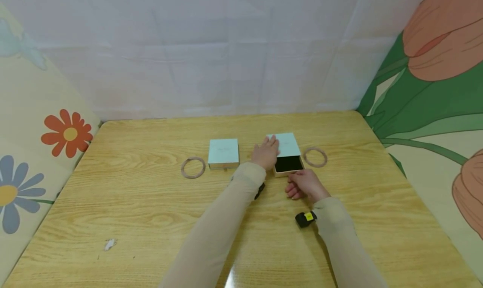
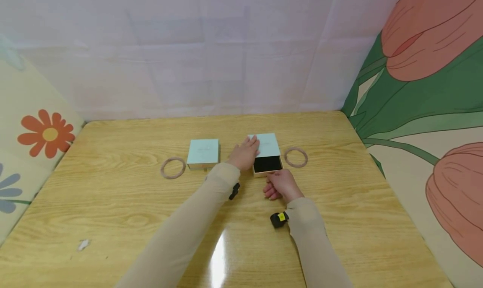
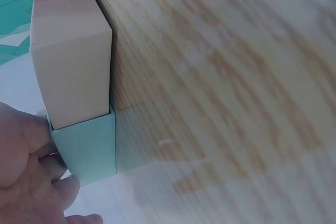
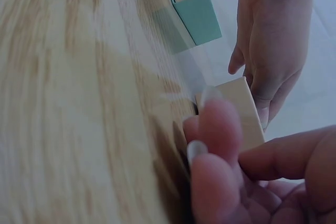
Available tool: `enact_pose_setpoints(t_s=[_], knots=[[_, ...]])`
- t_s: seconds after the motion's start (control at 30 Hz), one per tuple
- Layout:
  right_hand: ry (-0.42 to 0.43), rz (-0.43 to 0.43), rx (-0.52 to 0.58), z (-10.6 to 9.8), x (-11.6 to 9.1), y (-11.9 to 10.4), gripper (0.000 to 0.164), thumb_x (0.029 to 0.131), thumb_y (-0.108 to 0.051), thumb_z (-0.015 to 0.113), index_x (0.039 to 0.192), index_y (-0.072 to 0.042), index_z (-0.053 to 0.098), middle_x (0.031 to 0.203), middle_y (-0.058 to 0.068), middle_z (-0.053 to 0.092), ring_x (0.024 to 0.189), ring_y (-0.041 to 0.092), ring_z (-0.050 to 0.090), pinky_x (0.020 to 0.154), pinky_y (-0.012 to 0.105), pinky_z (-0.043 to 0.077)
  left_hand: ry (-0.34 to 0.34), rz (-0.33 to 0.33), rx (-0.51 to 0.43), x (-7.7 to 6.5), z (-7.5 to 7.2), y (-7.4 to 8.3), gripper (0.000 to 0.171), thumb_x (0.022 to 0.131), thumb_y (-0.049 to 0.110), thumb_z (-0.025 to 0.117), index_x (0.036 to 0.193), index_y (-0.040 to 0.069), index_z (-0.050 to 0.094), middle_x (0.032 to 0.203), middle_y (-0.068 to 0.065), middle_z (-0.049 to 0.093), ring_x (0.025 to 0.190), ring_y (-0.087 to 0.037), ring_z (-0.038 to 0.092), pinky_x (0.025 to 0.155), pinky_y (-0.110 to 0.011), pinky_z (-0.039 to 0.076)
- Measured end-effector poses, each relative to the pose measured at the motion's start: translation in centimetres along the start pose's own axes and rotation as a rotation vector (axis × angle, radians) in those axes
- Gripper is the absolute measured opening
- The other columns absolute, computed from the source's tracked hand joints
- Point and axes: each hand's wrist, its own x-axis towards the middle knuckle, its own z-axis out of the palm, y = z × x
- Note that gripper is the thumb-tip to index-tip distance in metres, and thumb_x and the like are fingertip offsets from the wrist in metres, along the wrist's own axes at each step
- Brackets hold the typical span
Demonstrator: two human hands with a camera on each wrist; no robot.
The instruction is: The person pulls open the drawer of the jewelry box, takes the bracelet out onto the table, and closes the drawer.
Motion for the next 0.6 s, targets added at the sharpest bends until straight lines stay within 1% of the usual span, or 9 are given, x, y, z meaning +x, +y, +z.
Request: enact_pose_setpoints(t_s=[0.23, 0.6], knots=[[0.012, 0.017, -0.003, 0.03, 0.22, -0.05, 0.025, 0.103, -0.010, 0.041, 0.099, 0.011, 0.054, 0.064, 0.005, 0.065, 0.051, 0.010, 0.061, 0.049, 0.025, 0.054, -0.005, 0.001, -0.014, -0.03, -0.03, -0.01, 0.052, 0.107, 0.031, 0.027, 0.156, 0.015, 0.019, 0.162, 0.001, 0.007, 0.148, -0.017, 0.005, 0.117, -0.048, 0.017], [0.007, 0.004, 0.005, 0.03, 0.44, -0.09, 0.024, 0.103, -0.009, 0.041, 0.096, 0.011, 0.054, 0.063, 0.005, 0.065, 0.051, 0.010, 0.061, 0.047, 0.025, 0.054, -0.006, 0.002, -0.026, -0.08, -0.15, 0.00, 0.052, 0.107, 0.031, 0.028, 0.156, 0.014, 0.019, 0.162, 0.001, 0.007, 0.148, -0.018, 0.005, 0.117, -0.049, 0.017]])
